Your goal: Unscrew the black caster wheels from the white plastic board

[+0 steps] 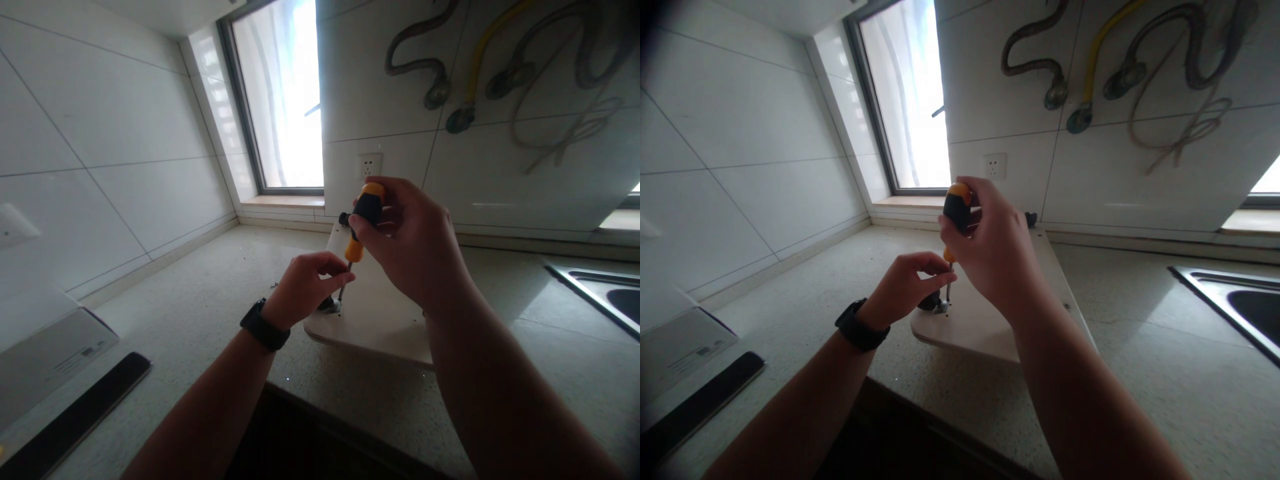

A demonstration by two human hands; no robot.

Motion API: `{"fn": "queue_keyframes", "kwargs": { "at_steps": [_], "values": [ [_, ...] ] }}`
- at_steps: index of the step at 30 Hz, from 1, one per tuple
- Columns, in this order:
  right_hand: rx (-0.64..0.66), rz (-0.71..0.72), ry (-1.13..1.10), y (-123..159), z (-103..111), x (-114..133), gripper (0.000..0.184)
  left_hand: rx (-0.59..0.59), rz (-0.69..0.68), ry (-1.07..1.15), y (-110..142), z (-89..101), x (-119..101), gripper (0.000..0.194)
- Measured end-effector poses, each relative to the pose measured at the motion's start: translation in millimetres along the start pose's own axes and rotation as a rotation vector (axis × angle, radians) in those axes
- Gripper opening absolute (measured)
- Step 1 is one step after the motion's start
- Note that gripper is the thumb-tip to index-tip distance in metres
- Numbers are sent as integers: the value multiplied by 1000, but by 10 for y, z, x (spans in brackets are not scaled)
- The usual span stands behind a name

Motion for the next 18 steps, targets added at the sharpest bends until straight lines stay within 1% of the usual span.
{"fn": "queue_keyframes", "kwargs": {
  "at_steps": [10, 18],
  "values": [
    [-29, -2, -15, -11, 21, 5, 48, 16, -6, -4, -9, 48, -14, 13],
    [-46, 2, -29, -10, 30, 58, 48, 25, -9, 32, -5, 58, -19, 15]
  ]
}}
Point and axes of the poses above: each hand's wrist, its own y-axis away from the middle knuckle, its own z-axis out of the back of the hand, x = y × z, the point moved 1 cm from there along -y, towards the middle knuckle, and after that the axes turned 13 degrees about -y, right-handed, at the moved point
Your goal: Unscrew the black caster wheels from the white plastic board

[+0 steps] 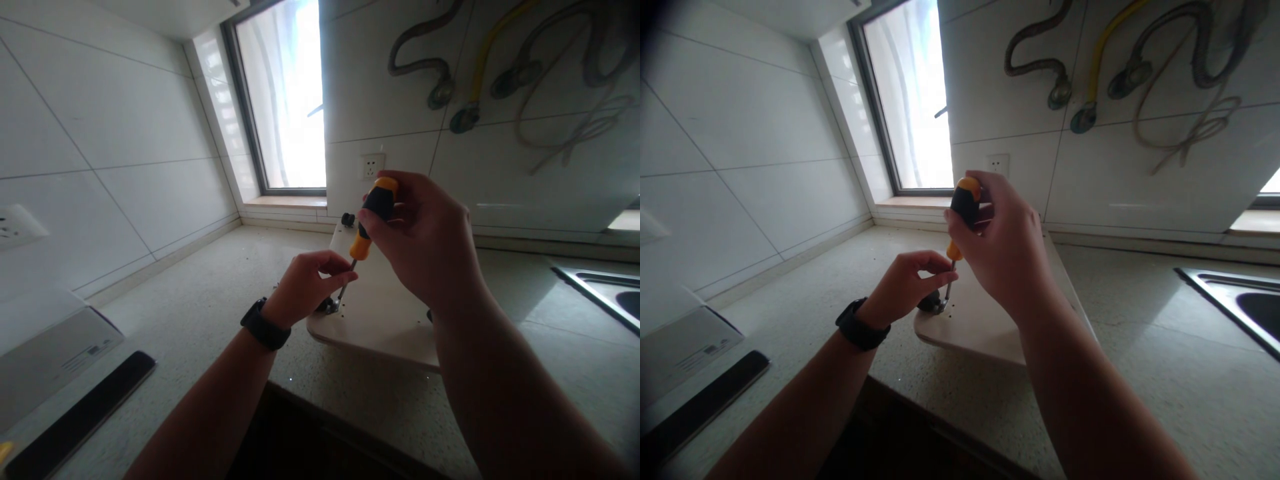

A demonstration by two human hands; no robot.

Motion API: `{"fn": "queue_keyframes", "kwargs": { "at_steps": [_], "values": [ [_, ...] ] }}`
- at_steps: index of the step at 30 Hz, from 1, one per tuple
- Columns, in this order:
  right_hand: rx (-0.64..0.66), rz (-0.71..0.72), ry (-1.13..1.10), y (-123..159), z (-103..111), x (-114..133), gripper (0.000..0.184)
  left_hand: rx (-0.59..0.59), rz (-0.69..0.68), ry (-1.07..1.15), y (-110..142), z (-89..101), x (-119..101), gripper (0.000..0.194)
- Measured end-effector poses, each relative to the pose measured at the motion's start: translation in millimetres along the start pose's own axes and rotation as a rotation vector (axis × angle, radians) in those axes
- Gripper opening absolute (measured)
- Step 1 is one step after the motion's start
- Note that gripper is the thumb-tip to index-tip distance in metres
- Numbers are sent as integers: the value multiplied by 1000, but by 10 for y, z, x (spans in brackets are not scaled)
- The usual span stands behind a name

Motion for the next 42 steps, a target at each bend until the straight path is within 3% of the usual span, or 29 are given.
{"fn": "queue_keyframes", "kwargs": {
  "at_steps": [18, 26, 30, 42],
  "values": [
    [-52, 36, 6, -13, 71, 12, 44, 9, -15, 62, 9, 7, -37, 20],
    [-94, 53, 37, -29, 111, 38, 44, 378, -141, -369, 38, 251, 87, 22],
    [-97, 43, 52, -30, 121, 51, 42, 521, -191, -433, 64, 275, 138, 35],
    [-68, 58, 74, -29, 145, 7, 43, 461, -169, -426, 39, 216, 135, 17]
  ]
}}
Point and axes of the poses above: each hand's wrist, its own y-axis away from the middle knuckle, its own z-axis out of the back of the hand, x = y × z, the point moved 1 cm from there along -y, towards the middle knuckle, and after that the axes turned 13 degrees about -y, right-handed, at the moved point
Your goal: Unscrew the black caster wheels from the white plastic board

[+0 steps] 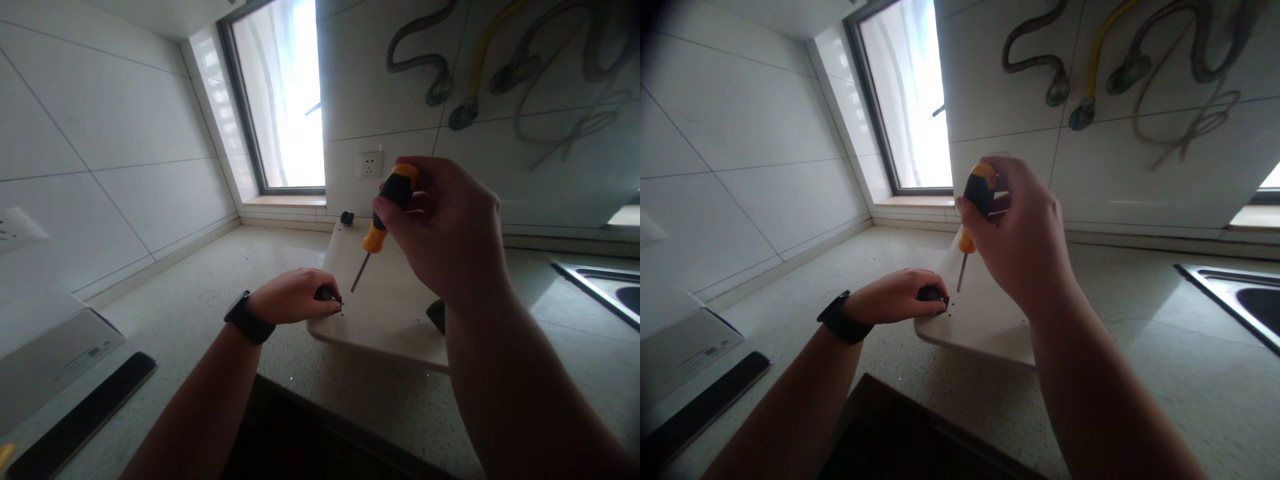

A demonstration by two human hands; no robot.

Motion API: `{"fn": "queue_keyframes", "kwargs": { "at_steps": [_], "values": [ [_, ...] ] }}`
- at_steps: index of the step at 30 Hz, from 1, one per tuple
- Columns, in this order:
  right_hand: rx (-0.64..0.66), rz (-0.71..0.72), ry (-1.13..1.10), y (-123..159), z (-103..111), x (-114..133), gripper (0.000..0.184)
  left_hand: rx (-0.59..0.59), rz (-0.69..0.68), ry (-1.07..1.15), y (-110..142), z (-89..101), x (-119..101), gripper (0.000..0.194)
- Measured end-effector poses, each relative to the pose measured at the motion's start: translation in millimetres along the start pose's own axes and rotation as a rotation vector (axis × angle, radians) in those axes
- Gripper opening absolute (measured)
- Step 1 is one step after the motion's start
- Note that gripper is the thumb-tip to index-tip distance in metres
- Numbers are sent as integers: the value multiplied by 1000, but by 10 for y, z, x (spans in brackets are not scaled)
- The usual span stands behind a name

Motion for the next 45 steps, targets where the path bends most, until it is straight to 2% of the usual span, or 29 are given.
{"fn": "queue_keyframes", "kwargs": {
  "at_steps": [10, 17, 21, 24, 27, 30, 33, 36, 40, 42, 45],
  "values": [
    [11, -22, 4, 0, -17, 26, 45, -98, 163, -50, -67, -133, -100, 11],
    [8, -9, 19, -6, -4, 17, 45, -96, 135, 49, -76, -127, -79, 13],
    [12, -19, 24, -5, -5, 12, 46, -128, 140, 109, -90, -140, -61, 14],
    [12, -9, 32, -6, 0, 10, 46, -168, 162, 184, -72, -71, 26, 18],
    [7, 0, 38, -6, 4, 13, 44, -240, 214, 261, 0, 35, 300, 21],
    [-2, 5, 50, -3, -3, 30, 41, -282, 319, 300, 110, 34, 768, 24],
    [3, -3, 42, 2, -29, 51, 40, -277, 428, 235, 221, -154, 1280, 26],
    [-1, -18, 45, 9, -60, 57, 42, -269, 513, 203, 320, -468, 1683, 24],
    [-4, -8, 65, 17, -81, 50, 44, -325, 644, 175, 444, -822, 2007, 24],
    [-7, 6, 68, 19, -82, 45, 44, -378, 684, 152, 490, -902, 2103, 28],
    [-16, 15, 89, 21, -84, 33, 44, -454, 705, 113, 521, -921, 2201, 34]
  ]
}}
Point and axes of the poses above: each hand's wrist, its own y-axis away from the middle knuckle, its own z-axis out of the back of the hand, x = y × z, the point moved 1 cm from there along -y, towards the middle knuckle, and after that the axes turned 13 degrees about -y, right-handed, at the moved point
